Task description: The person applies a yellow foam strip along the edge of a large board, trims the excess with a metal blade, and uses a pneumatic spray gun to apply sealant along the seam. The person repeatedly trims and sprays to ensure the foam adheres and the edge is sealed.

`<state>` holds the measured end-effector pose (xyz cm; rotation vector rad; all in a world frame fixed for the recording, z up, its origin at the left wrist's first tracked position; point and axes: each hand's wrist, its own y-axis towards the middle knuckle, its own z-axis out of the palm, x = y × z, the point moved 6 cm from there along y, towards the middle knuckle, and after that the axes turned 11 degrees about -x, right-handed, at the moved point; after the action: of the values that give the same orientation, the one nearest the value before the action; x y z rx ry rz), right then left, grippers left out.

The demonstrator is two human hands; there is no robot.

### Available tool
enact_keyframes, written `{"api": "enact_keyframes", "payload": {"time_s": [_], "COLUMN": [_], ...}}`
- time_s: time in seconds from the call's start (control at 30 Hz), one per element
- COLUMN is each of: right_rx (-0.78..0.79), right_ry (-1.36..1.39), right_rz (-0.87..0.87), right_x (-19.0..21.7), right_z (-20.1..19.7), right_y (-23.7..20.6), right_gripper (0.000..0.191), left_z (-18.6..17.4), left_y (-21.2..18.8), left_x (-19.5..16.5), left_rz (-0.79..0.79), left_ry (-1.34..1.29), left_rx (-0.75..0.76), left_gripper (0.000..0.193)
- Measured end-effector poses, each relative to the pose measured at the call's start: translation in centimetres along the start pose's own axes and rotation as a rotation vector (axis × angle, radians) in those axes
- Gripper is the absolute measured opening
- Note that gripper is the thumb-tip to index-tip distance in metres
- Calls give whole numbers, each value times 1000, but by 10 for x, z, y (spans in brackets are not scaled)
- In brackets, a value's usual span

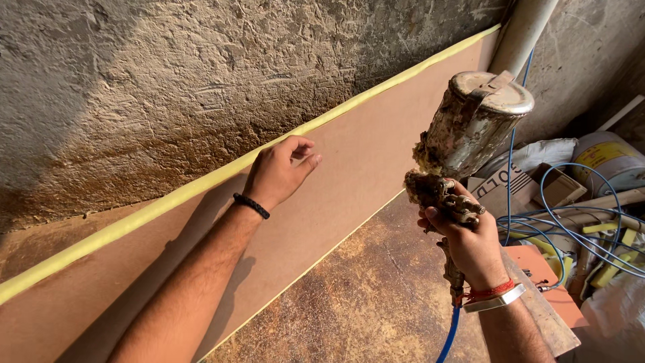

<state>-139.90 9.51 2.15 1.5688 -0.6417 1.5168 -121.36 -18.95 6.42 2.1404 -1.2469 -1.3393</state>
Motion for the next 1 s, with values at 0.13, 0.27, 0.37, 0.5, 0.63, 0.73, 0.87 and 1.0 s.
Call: {"api": "enact_keyframes", "payload": {"time_s": [0.13, 0.27, 0.37, 0.5, 0.63, 0.73, 0.87, 1.0], "right_rx": [47, 191, 258, 338, 388, 416, 428, 433], "right_ry": [-211, -142, 55, 181, 189, 77, -14, -8], "right_rz": [-149, -8, 20, 103, 131, 127, 115, 156], "right_x": [6, -12, -17, -18, -6, -1, 2, 7], "right_z": [0, 17, 38, 71, 103, 127, 148, 152], "right_y": [56, 83, 99, 115, 126, 127, 120, 114], "right_gripper": [57, 56, 52, 48, 47, 38, 31, 26], "left_z": [20, 50, 60, 64, 54, 47, 56, 66], "left_y": [65, 89, 98, 111, 115, 117, 122, 127], "left_x": [11, 47, 62, 78, 88, 93, 98, 99], "left_rz": [34, -240, -233, -219, -352, -435, -453, -431], "left_ry": [294, 547, 620, 724, 504, 378, 405, 367], "left_rx": [3, 301, 268, 257, 209, 230, 382, 445], "left_gripper": [49, 49, 30, 29, 25, 28, 34, 34]}}
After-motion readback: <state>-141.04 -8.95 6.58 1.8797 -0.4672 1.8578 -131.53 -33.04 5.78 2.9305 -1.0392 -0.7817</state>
